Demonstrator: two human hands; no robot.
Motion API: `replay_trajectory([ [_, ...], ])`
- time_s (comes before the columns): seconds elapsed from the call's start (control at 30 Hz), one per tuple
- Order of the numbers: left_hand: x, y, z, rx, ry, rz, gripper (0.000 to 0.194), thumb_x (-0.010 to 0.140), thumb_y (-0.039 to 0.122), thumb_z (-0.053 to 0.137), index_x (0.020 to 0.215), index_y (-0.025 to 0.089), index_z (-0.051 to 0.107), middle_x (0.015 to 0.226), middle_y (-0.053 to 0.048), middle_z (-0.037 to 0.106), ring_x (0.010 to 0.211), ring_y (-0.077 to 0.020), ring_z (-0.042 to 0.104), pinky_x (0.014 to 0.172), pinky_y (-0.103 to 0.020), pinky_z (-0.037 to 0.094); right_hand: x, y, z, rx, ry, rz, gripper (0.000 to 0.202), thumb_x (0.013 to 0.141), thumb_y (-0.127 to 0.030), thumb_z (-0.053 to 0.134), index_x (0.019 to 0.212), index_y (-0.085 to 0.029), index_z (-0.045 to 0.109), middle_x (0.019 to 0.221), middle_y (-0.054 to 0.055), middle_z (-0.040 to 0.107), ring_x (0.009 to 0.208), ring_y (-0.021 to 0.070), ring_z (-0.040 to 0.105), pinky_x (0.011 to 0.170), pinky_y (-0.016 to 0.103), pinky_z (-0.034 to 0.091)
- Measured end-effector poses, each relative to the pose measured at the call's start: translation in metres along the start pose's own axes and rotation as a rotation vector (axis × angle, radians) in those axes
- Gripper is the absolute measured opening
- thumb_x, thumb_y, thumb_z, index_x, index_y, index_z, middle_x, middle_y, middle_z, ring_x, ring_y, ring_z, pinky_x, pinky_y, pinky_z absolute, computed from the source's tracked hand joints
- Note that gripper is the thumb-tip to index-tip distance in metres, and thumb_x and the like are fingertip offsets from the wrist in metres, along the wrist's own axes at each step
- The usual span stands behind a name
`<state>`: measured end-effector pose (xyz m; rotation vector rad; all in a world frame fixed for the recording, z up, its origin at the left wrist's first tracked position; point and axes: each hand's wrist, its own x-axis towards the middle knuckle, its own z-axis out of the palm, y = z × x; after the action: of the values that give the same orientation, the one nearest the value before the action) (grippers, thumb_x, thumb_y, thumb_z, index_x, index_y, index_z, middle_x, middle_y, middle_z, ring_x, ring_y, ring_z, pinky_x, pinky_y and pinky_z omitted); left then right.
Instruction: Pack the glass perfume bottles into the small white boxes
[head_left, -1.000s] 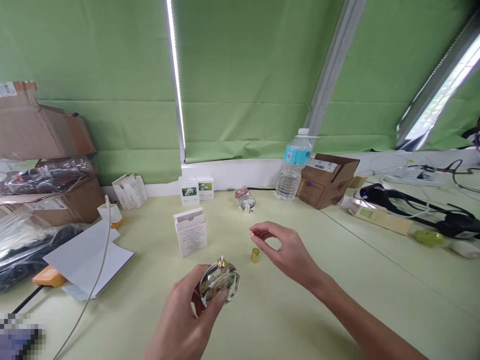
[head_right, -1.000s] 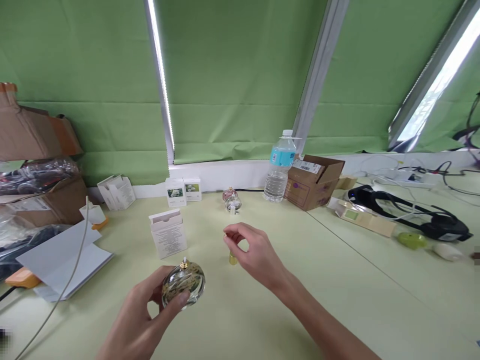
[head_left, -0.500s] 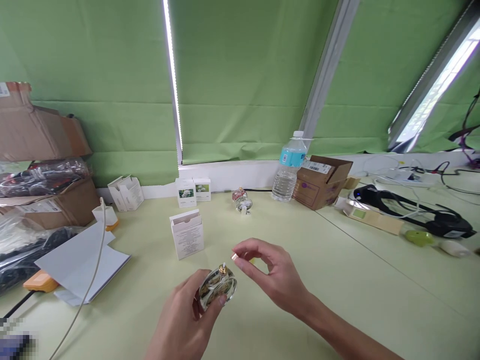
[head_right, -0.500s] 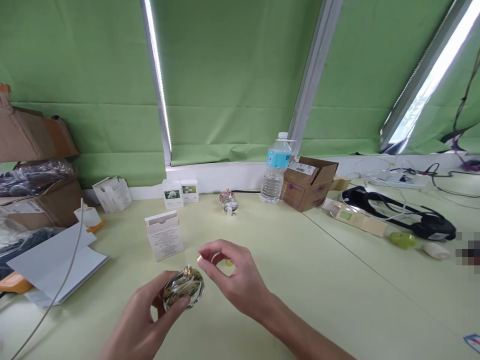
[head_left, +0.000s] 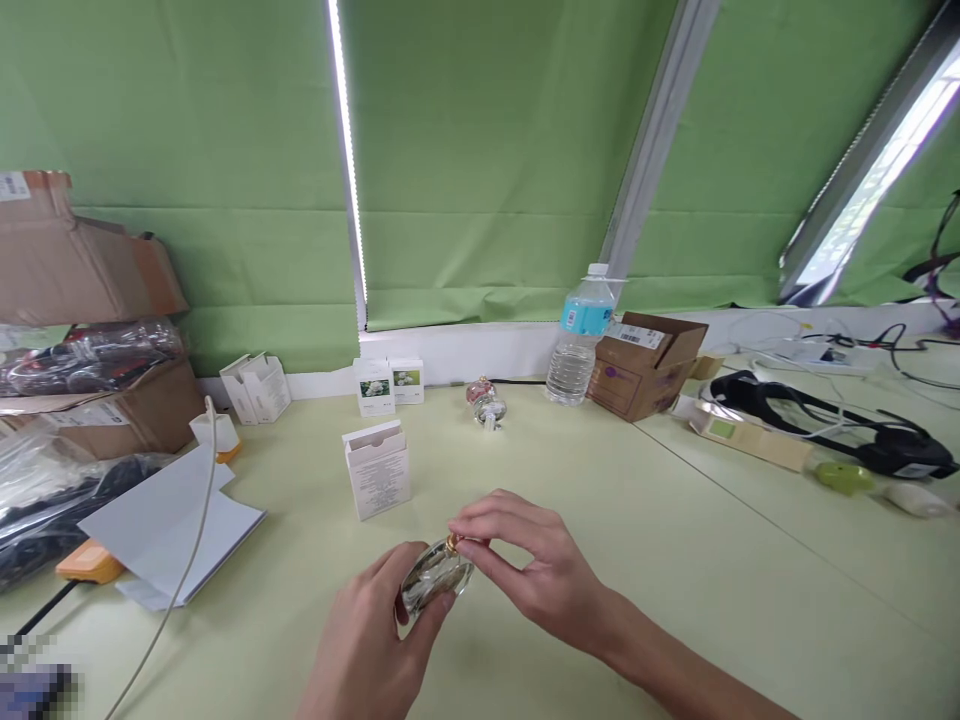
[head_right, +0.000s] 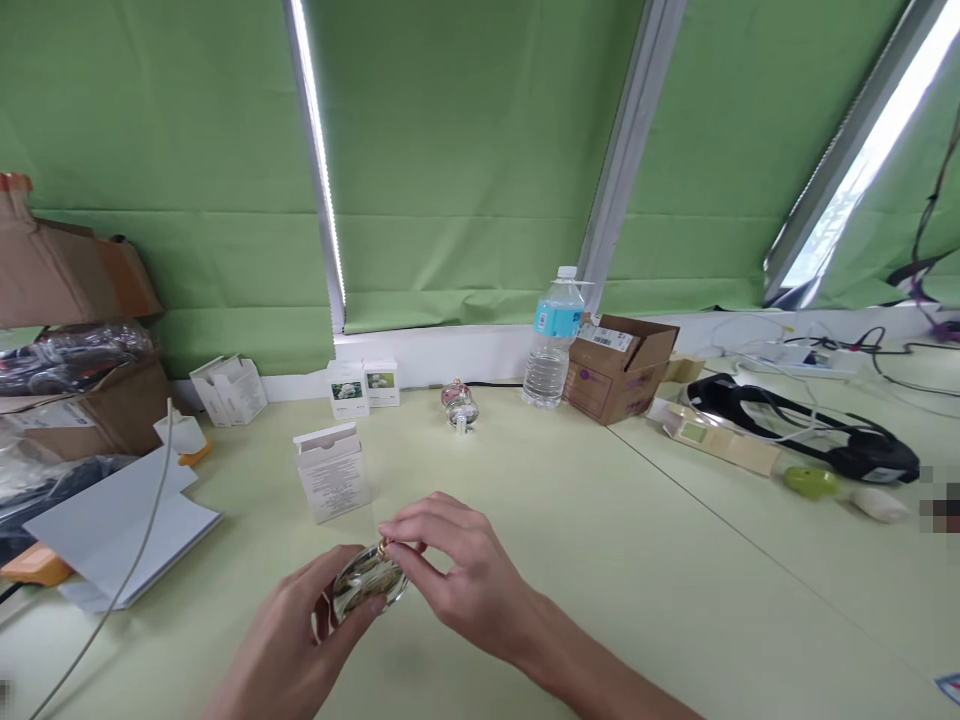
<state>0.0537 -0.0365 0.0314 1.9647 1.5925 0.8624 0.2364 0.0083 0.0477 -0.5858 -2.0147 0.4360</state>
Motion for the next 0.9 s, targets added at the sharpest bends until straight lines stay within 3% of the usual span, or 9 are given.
replay_trajectory([
  [0.27,0.001,-0.009,0.007,0.065,0.086,0.012,0.013,0.086,0.033,0.051,0.092,0.027,0.061,0.074,0.002,0.066,0.057,-0.0139,0.054,0.053,-0.021,0.04,-0.001,0.003,0.005,-0.04,0.017,-0.046,0.023,0.084,-0.008,0.062,0.103,-0.02,0.068,0.092,0.006,0.07,0.08,0.0166,0.062,0.072,0.031,0.052],
  [0.53,0.001,-0.023,0.012,0.269,0.212,0.179,0.015,0.091,0.03,0.046,0.103,0.028,0.055,0.086,0.0,0.068,0.072,-0.0171,0.066,0.054,-0.024,0.044,-0.005,0.002,0.008,-0.15,-0.053,0.019,0.027,0.091,-0.01,0.052,0.109,-0.023,0.067,0.087,0.007,0.067,0.078,0.0187,0.058,0.07,0.033,0.049],
  [0.73,0.001,-0.03,0.014,0.412,0.257,0.319,0.018,0.091,0.027,0.047,0.108,0.024,0.051,0.089,-0.002,0.069,0.076,-0.0184,0.067,0.06,-0.026,0.047,-0.006,0.007,0.01,-0.16,-0.071,0.061,0.016,0.092,-0.014,0.051,0.087,-0.021,0.065,0.079,0.005,0.064,0.074,0.0176,0.056,0.069,0.033,0.046],
  [0.9,0.003,-0.034,0.014,0.499,0.31,0.403,0.02,0.09,0.023,0.047,0.11,0.021,0.05,0.088,-0.003,0.069,0.075,-0.0193,0.066,0.061,-0.028,0.047,-0.006,0.007,0.007,-0.11,-0.109,0.203,0.014,0.09,-0.021,0.057,0.076,-0.02,0.056,0.075,0.002,0.062,0.073,0.0158,0.056,0.068,0.03,0.045],
])
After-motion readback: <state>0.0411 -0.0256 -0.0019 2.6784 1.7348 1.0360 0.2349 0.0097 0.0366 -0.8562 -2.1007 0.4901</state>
